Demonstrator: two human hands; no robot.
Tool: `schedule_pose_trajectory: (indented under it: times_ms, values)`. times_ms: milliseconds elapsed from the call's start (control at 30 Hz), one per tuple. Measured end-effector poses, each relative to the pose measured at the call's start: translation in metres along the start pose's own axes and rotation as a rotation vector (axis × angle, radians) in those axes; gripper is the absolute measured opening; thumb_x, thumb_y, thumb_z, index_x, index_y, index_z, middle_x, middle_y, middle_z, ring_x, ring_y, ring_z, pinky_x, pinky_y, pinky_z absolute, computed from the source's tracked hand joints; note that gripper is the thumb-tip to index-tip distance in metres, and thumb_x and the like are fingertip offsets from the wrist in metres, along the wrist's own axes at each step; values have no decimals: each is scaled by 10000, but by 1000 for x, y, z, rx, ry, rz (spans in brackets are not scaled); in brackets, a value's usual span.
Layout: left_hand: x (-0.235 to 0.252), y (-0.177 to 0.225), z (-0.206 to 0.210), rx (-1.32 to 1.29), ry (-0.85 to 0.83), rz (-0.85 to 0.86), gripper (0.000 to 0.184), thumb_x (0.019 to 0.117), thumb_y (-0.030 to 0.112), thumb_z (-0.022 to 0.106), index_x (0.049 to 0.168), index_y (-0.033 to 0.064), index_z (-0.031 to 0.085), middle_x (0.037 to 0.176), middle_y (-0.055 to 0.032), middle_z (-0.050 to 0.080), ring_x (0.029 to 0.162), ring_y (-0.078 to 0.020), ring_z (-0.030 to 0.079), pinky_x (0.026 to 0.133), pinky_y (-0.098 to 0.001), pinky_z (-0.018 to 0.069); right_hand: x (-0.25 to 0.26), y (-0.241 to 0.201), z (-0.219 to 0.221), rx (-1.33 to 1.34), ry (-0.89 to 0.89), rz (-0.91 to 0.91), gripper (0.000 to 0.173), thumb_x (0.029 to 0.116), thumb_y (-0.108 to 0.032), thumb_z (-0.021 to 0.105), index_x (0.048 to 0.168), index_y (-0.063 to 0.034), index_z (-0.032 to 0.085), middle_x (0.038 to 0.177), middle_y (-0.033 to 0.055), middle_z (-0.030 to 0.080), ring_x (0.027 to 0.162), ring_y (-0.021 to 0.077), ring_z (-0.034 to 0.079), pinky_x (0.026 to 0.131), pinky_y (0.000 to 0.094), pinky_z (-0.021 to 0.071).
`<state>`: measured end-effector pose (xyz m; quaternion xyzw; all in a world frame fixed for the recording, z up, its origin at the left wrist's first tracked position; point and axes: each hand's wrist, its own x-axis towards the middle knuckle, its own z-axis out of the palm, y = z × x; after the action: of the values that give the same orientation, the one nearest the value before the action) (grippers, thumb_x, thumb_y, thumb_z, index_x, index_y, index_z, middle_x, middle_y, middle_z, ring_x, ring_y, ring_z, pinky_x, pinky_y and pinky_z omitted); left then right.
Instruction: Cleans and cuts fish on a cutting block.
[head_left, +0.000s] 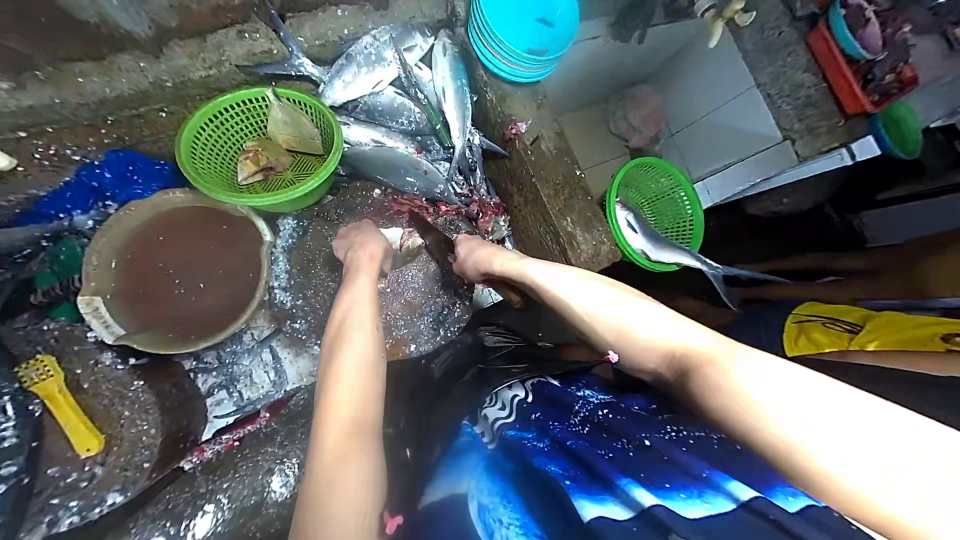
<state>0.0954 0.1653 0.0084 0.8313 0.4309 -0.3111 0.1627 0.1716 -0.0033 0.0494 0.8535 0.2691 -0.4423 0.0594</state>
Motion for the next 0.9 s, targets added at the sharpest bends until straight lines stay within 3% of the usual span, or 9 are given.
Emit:
schedule_pose_trajectory:
  times_ms: [67,167,300,433,500,600,700,800,900]
  values:
    - [-4,0,-4,16,-25,-5,697,614,291,939,1183,-19,681,1235,-271,659,1172,-457,627,886,-687,518,4,-4,11,-101,90,-74,283,899,-136,684,1133,7,613,1096,249,670,976,440,690,759,662,560]
    - [-16,23,-7,117,20,14,543,650,306,901,1060,4,713,1163,-237,692,1110,-425,661,825,-657,540,14,-12,28,-121,188,-101,327,963,-109,595,1261,11,532,1132,267,668,1018,477,689,775,663,562]
    - [-51,51,-4,178,78,76,297,872,235,731,1032,-15,722,1148,-249,696,1088,-447,667,822,-651,548,18,-1,20,-62,184,-140,325,916,-114,661,1207,12,590,1146,258,670,1050,460,679,806,666,555]
    - [-95,44,45,115,128,168,218,922,45,656,1101,-80,663,1114,-293,676,1021,-474,675,794,-633,564,8,37,25,96,127,-118,342,882,-172,742,1147,17,639,1117,269,669,1011,450,683,791,669,557]
    - [-109,35,69,113,50,183,420,930,125,668,1266,-111,579,1245,-309,628,1126,-476,647,876,-625,555,13,67,43,137,122,-112,355,926,-228,709,1188,-3,630,1104,261,673,996,440,686,793,656,554]
    - [-115,29,92,110,57,295,621,907,317,738,1363,-61,555,1402,-316,534,1324,-484,515,1016,-635,489,24,99,64,147,122,-101,351,959,-266,665,1224,-43,605,1059,235,688,955,423,699,775,638,560]
    - [-82,19,109,108,285,690,471,975,401,665,1323,85,653,1494,-246,490,1429,-430,423,1122,-591,415,23,110,67,190,125,-104,340,1000,-289,621,1231,-40,604,1022,231,691,893,403,707,739,611,566]
    - [-26,10,120,275,306,1080,404,1049,483,501,1281,237,721,1623,-73,419,1560,-320,255,1276,-564,191,22,118,70,265,219,-72,353,1010,-296,597,1238,-27,607,1031,244,689,891,411,707,747,623,568]
    - [4,-7,123,236,345,1018,565,1016,653,414,1286,254,708,1572,-44,489,1557,-291,270,1286,-560,169,15,131,67,311,289,-50,379,1035,-321,554,1263,-22,604,1084,257,683,979,423,698,827,634,562]
